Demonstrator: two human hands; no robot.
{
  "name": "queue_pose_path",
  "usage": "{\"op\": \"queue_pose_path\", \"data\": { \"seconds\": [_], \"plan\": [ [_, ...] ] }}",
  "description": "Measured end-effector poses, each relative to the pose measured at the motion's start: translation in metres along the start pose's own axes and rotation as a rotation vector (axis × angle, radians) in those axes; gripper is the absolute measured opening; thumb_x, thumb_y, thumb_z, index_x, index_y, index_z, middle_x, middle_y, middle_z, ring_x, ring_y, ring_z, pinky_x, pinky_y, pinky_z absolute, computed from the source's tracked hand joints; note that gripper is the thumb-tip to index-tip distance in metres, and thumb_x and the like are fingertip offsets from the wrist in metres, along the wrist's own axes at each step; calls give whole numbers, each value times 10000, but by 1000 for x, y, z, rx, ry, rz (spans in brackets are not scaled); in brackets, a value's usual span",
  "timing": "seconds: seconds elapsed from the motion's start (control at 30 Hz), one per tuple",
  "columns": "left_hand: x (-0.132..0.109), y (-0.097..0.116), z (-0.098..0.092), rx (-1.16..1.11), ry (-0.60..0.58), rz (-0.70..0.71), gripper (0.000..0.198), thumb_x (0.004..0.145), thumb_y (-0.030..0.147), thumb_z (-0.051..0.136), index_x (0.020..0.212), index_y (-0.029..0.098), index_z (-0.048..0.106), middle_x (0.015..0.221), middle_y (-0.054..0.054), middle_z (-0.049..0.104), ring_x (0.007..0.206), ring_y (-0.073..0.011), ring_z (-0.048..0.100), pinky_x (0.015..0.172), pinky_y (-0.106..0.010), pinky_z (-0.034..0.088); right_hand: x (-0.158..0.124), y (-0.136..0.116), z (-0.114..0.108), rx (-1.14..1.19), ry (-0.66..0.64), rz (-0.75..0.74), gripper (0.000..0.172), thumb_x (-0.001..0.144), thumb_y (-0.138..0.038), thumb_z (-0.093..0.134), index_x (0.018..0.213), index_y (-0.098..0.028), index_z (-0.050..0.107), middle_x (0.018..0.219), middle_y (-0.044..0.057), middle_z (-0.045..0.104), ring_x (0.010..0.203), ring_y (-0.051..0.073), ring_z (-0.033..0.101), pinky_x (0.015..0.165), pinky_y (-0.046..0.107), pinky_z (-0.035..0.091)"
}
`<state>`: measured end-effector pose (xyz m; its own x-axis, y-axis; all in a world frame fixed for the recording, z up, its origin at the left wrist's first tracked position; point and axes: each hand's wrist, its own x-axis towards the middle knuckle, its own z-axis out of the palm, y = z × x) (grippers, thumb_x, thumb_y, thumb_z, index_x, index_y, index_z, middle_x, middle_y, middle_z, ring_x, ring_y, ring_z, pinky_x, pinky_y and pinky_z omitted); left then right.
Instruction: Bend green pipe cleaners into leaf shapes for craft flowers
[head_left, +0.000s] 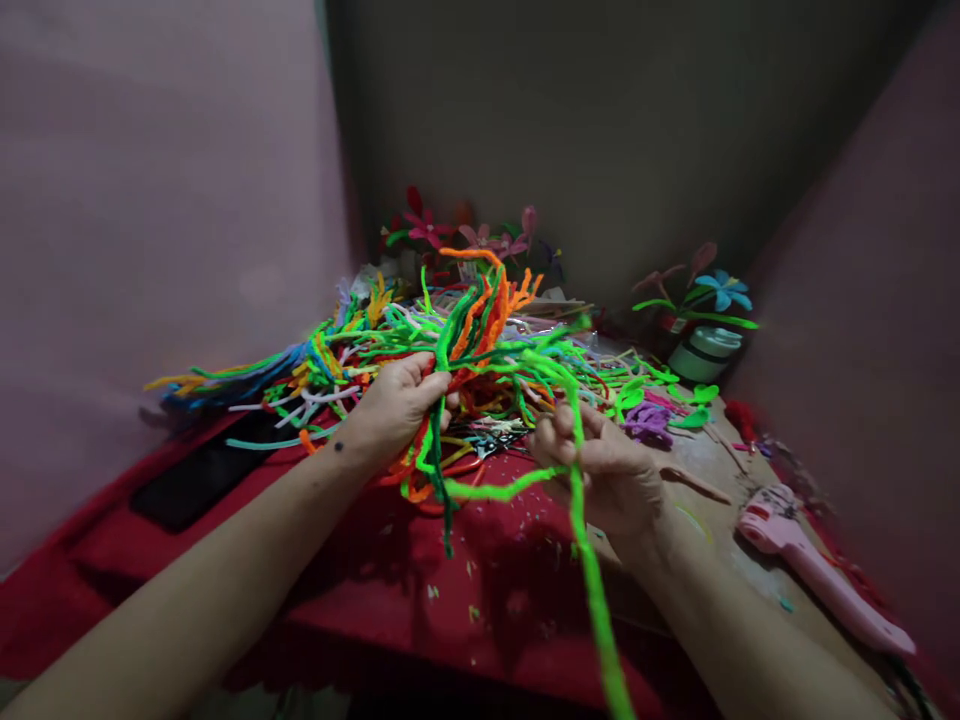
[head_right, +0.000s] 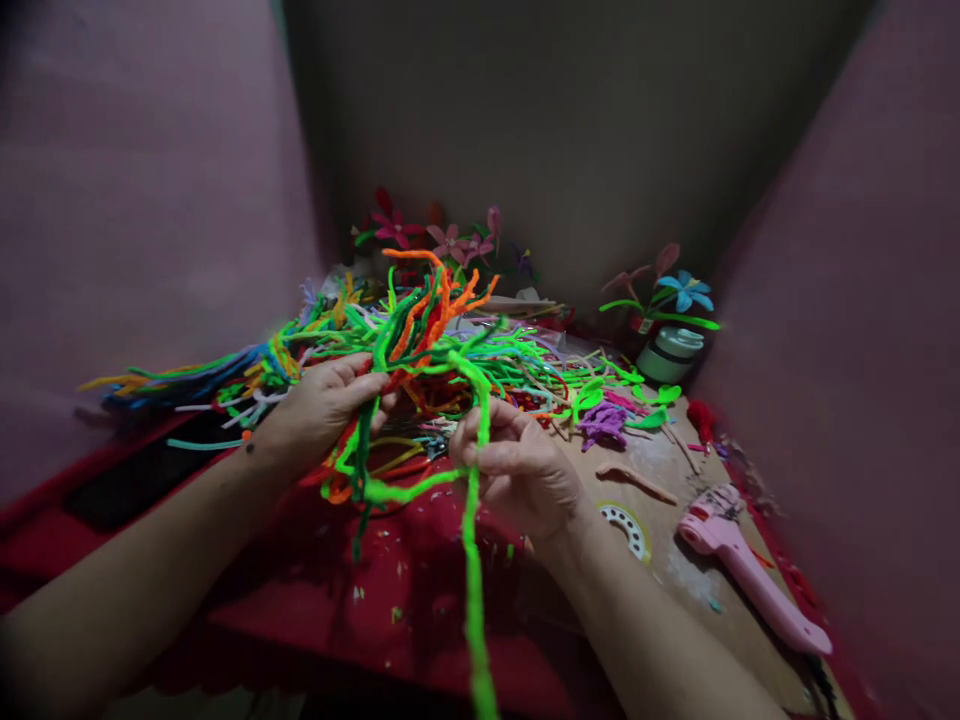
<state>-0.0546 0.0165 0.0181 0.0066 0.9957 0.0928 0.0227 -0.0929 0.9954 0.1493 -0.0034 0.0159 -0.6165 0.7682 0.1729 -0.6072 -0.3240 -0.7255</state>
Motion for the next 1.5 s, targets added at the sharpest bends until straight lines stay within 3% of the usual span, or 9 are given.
{"op": "queue_pose_path", "data": {
  "seconds": [0.17,0.33,0.57,0.73,0.77,0.87,1.0,1.3,1.5],
  "plan": [
    [11,27,-37,428,240,119,82,752,248,473,747,167,488,583,24,554,413,-83,464,397,-188,332,-9,-20,-4,180,-186,-152,166,572,-132,694,591,-230,561,435,-74,332,380,57,284,333,149,251],
    [24,61,-92,1265,559,189,326,823,342,387,921,83,558,739,-77,594,709,-209,564,586,-278,380,1,-9,-7,5,59,-79,102,602,-156,677,663,-180,598,563,-19,518,561,98,491,529,216,421],
    [50,37,-140,1441,443,64,352,756,457,534,837,117,578,685,-62,599,842,-234,580,697,-301,407,11,19,-5,-63,310,-6,169,599,-122,698,737,-158,607,643,-21,595,539,76,527,508,198,415],
    [38,37,-94,1333,337,244,412,810,423,449,1023,93,572,1007,-150,607,959,-264,538,790,-361,406,15,26,-13,-126,440,-86,207,573,-139,729,745,-157,614,651,-28,606,550,74,535,509,191,404],
    [30,39,-74,1120,248,236,376,816,409,438,990,112,590,942,-114,632,884,-225,566,764,-333,421,16,27,-14,-138,460,-108,208,567,-135,730,741,-153,617,646,-28,607,550,74,536,509,189,401],
    [5,34,-7,568,-336,46,342,757,415,537,963,148,593,846,-48,659,762,-171,597,688,-280,454,18,28,-16,-145,488,-133,191,556,-143,730,711,-144,618,621,-27,608,538,79,543,505,194,408],
    [-15,12,47,213,-523,-160,264,732,364,586,872,139,568,694,-18,639,614,-129,593,585,-242,450,19,28,-19,-161,541,-190,174,533,-144,736,628,-134,591,558,-37,590,496,81,536,488,200,423],
    [-10,-14,49,55,-464,-297,277,786,395,511,761,124,561,533,-17,601,323,-41,392,336,-162,244,20,26,-31,-204,589,-142,219,565,-219,744,635,-130,557,520,-29,585,383,75,517,353,171,398],
    [-8,23,24,438,-69,54,272,779,361,506,631,142,571,542,2,583,370,-61,405,370,-191,294,19,28,-33,-223,625,-49,154,647,-178,693,657,-129,547,494,-5,586,353,80,511,325,171,421]
  ]
}}
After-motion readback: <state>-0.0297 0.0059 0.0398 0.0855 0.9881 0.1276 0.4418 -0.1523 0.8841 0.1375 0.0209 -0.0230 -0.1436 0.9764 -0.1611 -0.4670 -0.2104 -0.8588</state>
